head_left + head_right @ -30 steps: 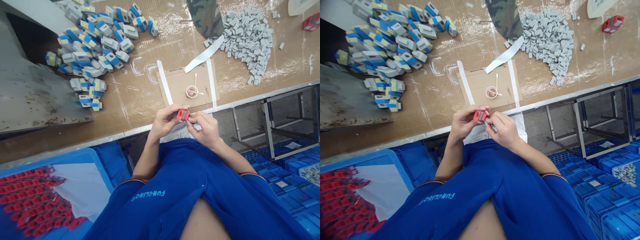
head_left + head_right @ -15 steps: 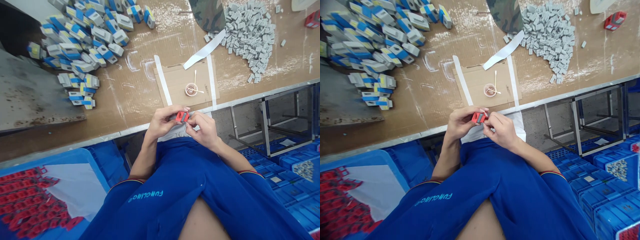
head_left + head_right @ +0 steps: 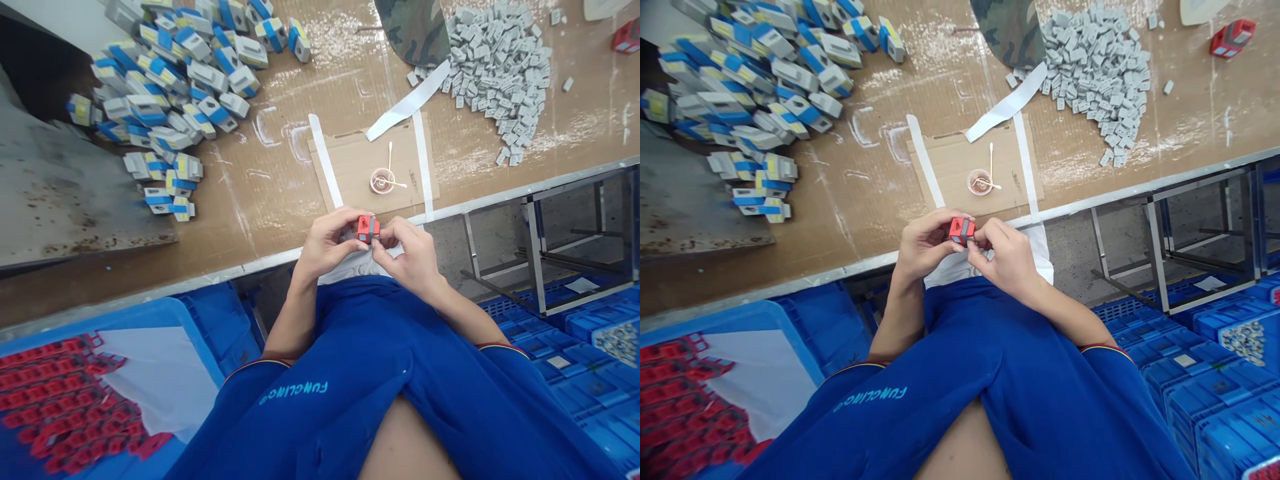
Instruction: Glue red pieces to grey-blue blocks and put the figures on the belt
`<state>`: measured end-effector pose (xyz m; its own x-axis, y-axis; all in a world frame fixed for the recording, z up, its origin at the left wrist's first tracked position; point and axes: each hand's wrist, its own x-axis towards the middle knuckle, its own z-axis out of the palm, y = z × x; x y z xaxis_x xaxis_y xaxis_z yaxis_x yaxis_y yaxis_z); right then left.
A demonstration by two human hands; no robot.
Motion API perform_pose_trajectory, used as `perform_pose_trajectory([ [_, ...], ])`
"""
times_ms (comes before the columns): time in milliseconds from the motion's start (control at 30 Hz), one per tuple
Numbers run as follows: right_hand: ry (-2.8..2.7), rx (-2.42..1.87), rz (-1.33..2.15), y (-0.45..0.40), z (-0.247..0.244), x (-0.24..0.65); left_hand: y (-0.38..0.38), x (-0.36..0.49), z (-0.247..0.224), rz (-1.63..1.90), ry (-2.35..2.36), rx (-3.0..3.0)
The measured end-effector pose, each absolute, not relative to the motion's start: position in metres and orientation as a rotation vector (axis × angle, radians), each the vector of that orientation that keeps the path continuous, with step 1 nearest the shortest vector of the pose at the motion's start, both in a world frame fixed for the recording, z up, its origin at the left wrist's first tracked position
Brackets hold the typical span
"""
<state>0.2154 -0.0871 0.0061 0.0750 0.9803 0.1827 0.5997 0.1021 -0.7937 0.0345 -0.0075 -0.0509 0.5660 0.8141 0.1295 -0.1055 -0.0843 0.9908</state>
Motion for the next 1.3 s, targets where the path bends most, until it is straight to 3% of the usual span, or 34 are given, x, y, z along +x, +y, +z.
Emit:
perform_pose_trajectory([
  [1300, -1.537, -1.497, 0.952, -0.072, -0.003, 0.224, -0.001, 0.037, -0.045, 0.819, 0.66, 1.137],
])
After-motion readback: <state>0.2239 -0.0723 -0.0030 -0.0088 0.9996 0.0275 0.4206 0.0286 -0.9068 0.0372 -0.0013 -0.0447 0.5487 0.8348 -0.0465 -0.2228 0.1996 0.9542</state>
